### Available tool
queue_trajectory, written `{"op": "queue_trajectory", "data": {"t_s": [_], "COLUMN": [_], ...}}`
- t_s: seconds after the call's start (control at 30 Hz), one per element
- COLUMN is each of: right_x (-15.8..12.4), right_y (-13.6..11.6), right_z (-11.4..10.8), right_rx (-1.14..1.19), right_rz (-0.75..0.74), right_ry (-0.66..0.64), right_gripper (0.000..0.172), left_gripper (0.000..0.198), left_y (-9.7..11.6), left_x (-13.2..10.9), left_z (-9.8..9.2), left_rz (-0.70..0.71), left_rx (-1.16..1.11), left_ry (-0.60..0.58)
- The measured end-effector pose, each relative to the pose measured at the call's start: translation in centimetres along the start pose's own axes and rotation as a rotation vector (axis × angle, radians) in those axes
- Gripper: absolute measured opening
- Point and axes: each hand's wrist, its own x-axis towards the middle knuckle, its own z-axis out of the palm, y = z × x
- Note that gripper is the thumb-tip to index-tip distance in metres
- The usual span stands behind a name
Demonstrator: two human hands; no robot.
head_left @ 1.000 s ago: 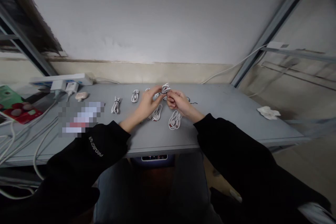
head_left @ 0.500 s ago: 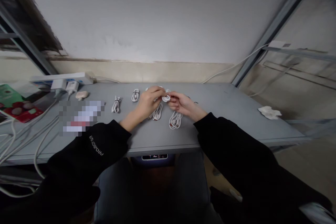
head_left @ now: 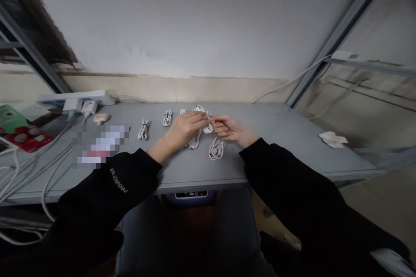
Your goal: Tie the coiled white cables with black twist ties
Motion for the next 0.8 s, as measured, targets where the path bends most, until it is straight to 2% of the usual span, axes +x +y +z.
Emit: {"op": "queue_trajectory", "data": {"t_s": [0.17, 0.3, 0.4, 0.53, 0.6, 0.7, 0.73, 0.8], "right_x": [-0.4, -0.3, 0.5, 1.7, 1.9, 1.6, 1.5, 1.2], "right_y": [-0.2, 0.0, 0.6, 1.6, 2.1, 2.4, 2.4, 2.4], "right_z": [0.7, 0.9, 0.2, -1.0, -1.2, -1.0, -0.8, -0.5], "right_rx": [-0.106, -0.225, -0.378, -0.741, -0.883, -1.118, -1.195, -1.307], "right_rz": [-0.050, -0.141, -0.300, -0.623, -0.719, -0.691, -0.655, -0.582], "right_ry": [0.015, 0.076, 0.227, 0.510, 0.585, 0.699, 0.739, 0.802], "right_gripper": [0.030, 0.034, 0.033, 0.035, 0.035, 0.031, 0.030, 0.029], "left_gripper": [0.015, 0.033, 0.043, 0.040, 0.037, 0.038, 0.039, 0.041], "left_y": [0.3, 0.4, -0.2, -2.4, -3.6, -4.6, -4.6, -4.4], "left_x": [0.3, 1.0, 1.6, 1.8, 1.3, 0.3, 0.0, -0.4], "left_z": [-0.1, 0.0, -0.9, -4.3, -6.5, -9.1, -9.8, -10.6], "left_rz": [-0.201, -0.421, -0.560, -0.717, -0.817, -1.014, -1.085, -1.197], "left_rx": [-0.068, -0.265, -0.498, -0.642, -0.672, -0.603, -0.570, -0.499], "left_ry": [0.121, 0.235, 0.311, 0.393, 0.369, 0.305, 0.224, -0.011]}}
